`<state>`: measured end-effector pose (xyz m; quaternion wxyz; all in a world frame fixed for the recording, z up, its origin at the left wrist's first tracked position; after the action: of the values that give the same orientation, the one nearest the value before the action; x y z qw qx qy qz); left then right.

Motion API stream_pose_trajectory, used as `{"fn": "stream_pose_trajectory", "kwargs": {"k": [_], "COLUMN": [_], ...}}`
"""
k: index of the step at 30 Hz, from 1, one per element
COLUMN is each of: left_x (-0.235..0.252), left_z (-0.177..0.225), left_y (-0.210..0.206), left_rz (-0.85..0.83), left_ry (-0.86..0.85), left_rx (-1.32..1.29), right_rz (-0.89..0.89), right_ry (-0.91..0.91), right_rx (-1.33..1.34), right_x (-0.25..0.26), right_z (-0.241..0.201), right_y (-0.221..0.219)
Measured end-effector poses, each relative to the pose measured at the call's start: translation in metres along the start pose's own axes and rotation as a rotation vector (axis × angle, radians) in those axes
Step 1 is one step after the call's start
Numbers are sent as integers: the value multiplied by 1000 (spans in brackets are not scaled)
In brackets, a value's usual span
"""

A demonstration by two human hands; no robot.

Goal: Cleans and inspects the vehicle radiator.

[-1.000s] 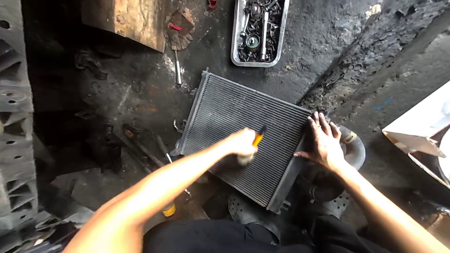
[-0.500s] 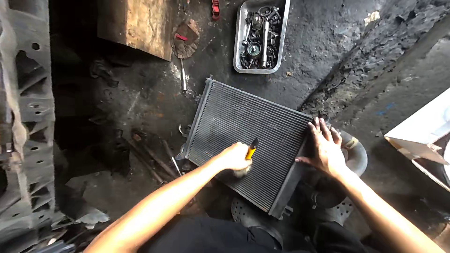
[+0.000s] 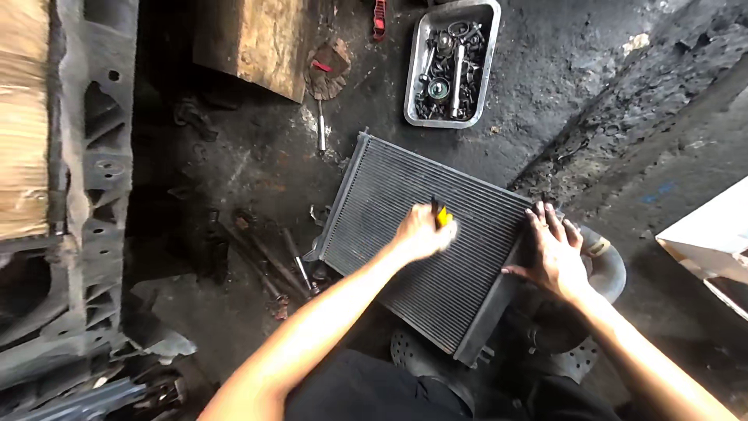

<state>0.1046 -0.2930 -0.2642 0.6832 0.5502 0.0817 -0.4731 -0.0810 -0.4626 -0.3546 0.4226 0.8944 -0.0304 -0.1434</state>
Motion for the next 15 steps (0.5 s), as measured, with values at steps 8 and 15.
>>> {"fn": "stream_pose_trajectory", "kwargs": {"k": [8, 15], "left_x": [20, 99], "left_z": [11, 79], "left_y": [-11, 32], "left_rz": [-310, 503], "left_ry": [-14, -126], "left_rx": [30, -94], "right_rz": [0, 10], "right_ry": [-12, -29], "right_rx": [24, 27], "right_x": [0, 2], "right_z": [1, -1], "right_y": [1, 4]}}
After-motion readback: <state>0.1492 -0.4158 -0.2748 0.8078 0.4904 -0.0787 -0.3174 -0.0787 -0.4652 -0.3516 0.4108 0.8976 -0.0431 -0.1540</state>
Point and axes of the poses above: each hand's wrist, its own x-axis towards the middle knuckle, its own y-axis out of the back of the hand, z = x × y, the point moved 7 cm from there along x, towards the middle knuckle, and after that the axes turned 6 degrees about -z, right-handed, at the moved point
